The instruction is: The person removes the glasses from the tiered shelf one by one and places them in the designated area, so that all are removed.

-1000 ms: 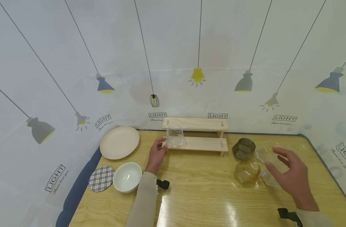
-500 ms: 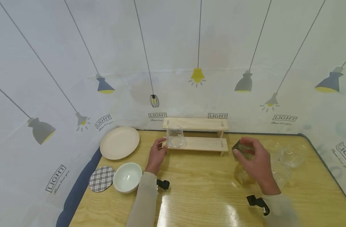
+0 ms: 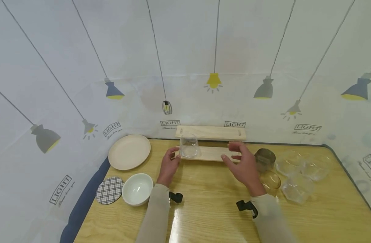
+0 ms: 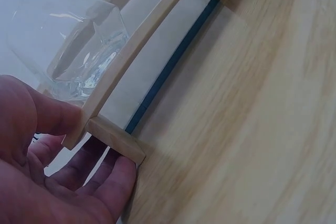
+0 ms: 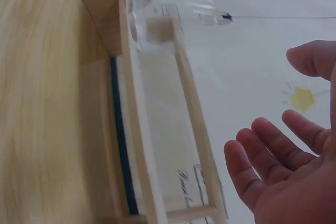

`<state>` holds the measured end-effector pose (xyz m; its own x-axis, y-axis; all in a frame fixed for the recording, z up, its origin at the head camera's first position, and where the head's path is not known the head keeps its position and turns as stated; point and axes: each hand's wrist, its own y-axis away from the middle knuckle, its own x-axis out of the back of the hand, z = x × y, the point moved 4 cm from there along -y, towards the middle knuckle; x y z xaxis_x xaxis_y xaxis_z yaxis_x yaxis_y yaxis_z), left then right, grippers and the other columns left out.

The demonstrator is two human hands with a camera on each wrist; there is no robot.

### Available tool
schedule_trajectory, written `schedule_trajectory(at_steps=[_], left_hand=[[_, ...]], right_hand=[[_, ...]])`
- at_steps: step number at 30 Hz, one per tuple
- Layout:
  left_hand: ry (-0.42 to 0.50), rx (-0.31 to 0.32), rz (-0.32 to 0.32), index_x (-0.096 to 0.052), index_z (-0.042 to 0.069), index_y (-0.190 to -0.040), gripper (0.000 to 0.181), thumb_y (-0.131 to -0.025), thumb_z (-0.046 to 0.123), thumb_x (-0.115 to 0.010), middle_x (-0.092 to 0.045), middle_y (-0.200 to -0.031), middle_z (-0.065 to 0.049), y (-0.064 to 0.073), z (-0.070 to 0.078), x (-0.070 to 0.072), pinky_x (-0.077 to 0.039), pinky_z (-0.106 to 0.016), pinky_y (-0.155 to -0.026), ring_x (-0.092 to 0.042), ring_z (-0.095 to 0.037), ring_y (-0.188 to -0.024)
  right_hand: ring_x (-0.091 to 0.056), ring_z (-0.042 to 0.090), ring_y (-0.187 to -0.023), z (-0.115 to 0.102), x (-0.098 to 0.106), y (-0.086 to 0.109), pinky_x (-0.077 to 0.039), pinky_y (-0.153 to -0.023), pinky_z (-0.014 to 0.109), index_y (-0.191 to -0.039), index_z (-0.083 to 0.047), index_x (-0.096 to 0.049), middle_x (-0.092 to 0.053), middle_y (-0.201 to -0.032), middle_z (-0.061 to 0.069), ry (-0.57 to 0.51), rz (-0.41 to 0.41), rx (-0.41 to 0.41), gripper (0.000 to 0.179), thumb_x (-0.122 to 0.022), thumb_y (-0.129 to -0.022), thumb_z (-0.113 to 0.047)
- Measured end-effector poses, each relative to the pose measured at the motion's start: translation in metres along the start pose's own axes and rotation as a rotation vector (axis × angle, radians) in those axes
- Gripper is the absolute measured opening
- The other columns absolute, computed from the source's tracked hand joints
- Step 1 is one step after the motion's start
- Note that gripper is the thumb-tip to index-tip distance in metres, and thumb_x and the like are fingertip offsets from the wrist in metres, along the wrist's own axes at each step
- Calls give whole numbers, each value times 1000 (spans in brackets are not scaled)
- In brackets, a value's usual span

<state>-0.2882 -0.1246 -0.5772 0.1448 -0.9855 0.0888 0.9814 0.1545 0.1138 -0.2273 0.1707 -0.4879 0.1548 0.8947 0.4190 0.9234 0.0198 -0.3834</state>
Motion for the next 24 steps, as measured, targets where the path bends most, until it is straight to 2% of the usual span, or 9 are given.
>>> schedule_trajectory(at_steps=[5, 11, 16, 24], left_hand=[[-13, -4, -3, -65, 11, -137, 34, -103, 6, -62, -64, -133, -16, -2, 1, 0, -50, -28, -76, -61, -17, -95], [-1, -20, -5, -64, 9, -137, 34, -103, 5, -62, -66, -125, -17, -2, 3, 2, -51, -29, -75, -61, -19, -93], [6, -28, -14, -63, 7, -138, 35, -103, 5, -61, -65, -129, -20, 0, 1, 3, -51, -30, -77, -62, -22, -97], [1, -36, 2, -64, 7, -136, 34, -102, 9, -66, -64, -134, -20, 0, 1, 1, -51, -28, -81, -64, -24, -104]], right_hand=[[-57, 35, -135, -6, -34, -14, -54, -106, 55, -146, -9, -54, -60, -144, 13, -72, -93, -24, 57, -77, -98, -29], [-51, 36, -142, -13, -74, -31, -49, -113, 55, -157, -10, -43, -53, -155, 13, -66, -158, -78, 79, -79, -95, -41], [-49, 36, -144, -14, -102, -41, -47, -114, 58, -160, -10, -38, -50, -157, 15, -61, -180, -127, 87, -83, -92, -41], [-54, 34, -129, -14, -134, -50, -51, -104, 56, -155, -14, -46, -53, -146, 15, 12, -145, -116, 87, -90, -84, -37]])
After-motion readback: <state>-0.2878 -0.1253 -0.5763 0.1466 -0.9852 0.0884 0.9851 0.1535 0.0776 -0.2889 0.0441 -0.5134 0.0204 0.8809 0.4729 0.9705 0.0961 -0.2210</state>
